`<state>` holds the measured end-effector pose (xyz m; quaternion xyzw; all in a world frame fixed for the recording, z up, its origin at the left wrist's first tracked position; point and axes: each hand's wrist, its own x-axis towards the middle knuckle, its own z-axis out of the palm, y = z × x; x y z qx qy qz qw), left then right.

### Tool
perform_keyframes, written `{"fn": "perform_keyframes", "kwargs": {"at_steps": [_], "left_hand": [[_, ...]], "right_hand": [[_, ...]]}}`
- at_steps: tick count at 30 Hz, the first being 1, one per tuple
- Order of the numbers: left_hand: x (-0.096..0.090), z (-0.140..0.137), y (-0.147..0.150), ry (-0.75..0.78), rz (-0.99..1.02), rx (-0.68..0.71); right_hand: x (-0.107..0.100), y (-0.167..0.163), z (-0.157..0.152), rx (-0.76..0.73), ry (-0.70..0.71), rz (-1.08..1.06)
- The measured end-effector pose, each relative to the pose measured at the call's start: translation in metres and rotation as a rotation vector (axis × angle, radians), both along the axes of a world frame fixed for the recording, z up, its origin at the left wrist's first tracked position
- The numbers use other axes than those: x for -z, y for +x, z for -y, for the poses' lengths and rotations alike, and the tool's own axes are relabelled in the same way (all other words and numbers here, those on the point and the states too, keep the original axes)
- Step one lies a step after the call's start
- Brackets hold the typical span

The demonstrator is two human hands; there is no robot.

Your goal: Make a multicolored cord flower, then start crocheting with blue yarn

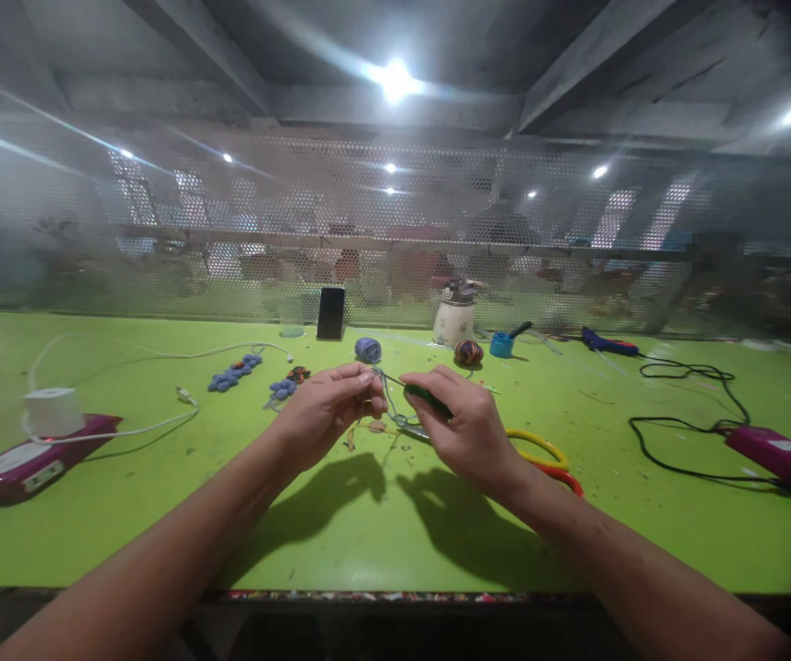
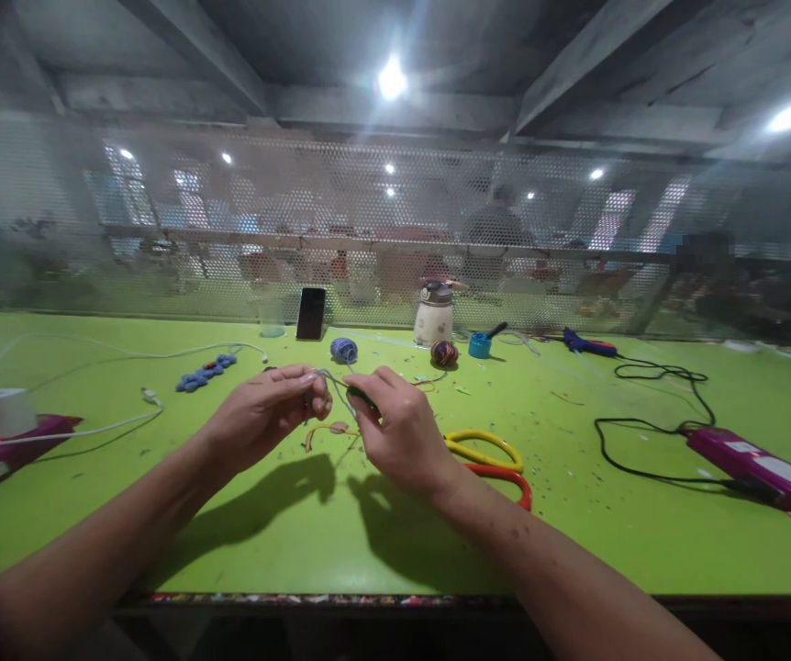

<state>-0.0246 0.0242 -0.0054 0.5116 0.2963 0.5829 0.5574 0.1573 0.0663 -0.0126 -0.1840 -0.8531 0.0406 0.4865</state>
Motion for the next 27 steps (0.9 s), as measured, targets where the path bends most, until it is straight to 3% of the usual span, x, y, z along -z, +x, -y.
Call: {"fn": "perform_keyframes", "kwargs": {"at_steps": [7, 16, 27], "left_hand": [[-0.001, 0.001, 0.002, -0.014, -0.037, -0.019], [-0.005, 0.001, -0.007, -0.053, -0.083, 0.051], [-0.008, 0.001, -0.018, -0.157, 0.003, 0.335]], "right_hand": [[0.001, 0.001, 0.002, 0.084, -0.004, 0.098], [-0.013, 0.012, 0.003, 0.07, -0.034, 0.282], [-0.029, 0.024, 0.001, -0.11, -0.066, 0.354]]}}
